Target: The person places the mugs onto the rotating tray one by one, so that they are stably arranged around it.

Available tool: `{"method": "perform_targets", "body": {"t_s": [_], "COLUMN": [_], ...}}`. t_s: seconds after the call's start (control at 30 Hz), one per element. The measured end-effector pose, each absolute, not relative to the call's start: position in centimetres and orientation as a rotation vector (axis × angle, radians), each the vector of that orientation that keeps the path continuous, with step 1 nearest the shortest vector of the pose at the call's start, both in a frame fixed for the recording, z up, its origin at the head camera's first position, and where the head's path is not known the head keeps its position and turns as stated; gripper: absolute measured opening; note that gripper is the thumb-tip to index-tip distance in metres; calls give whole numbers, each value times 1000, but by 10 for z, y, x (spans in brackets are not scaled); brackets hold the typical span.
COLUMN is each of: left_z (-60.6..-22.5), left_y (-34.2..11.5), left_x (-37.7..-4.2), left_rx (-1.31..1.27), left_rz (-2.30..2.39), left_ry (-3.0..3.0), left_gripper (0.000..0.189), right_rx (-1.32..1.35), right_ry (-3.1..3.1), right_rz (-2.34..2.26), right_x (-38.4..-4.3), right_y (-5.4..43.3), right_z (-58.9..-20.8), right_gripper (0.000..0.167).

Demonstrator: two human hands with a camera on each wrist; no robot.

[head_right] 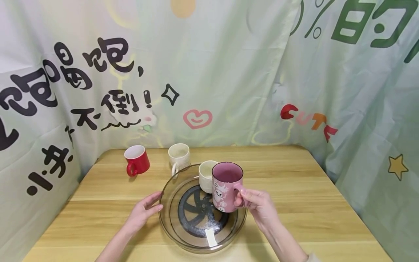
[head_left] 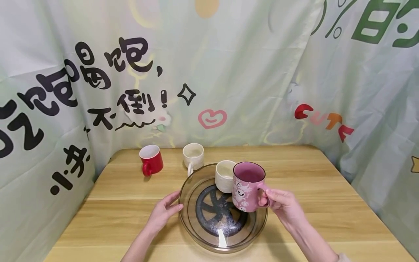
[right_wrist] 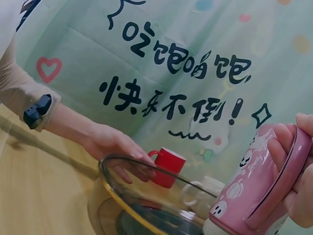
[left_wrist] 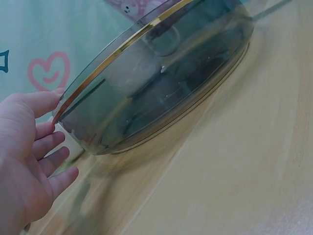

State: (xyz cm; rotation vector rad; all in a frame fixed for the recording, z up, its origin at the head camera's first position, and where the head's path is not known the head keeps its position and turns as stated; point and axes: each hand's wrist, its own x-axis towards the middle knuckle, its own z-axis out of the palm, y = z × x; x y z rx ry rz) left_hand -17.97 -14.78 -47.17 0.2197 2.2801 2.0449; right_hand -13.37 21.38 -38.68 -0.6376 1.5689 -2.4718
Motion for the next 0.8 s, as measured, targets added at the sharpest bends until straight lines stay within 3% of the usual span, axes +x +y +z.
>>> {"method": "perform_targets", "body": {"t_s": [0.8], "left_z": [-473], "left_y": [-147], "left_x": [-180], "left_rx": [208], "left_rz": [2039], "left_ry": [2274], "left_gripper": [53], "right_rx": [-482], "right_ry": [1649], "right_rz": [-2432], "right_x": [-127], "right_y": [206], "right_z": [-409], "right_gripper": [38]}}
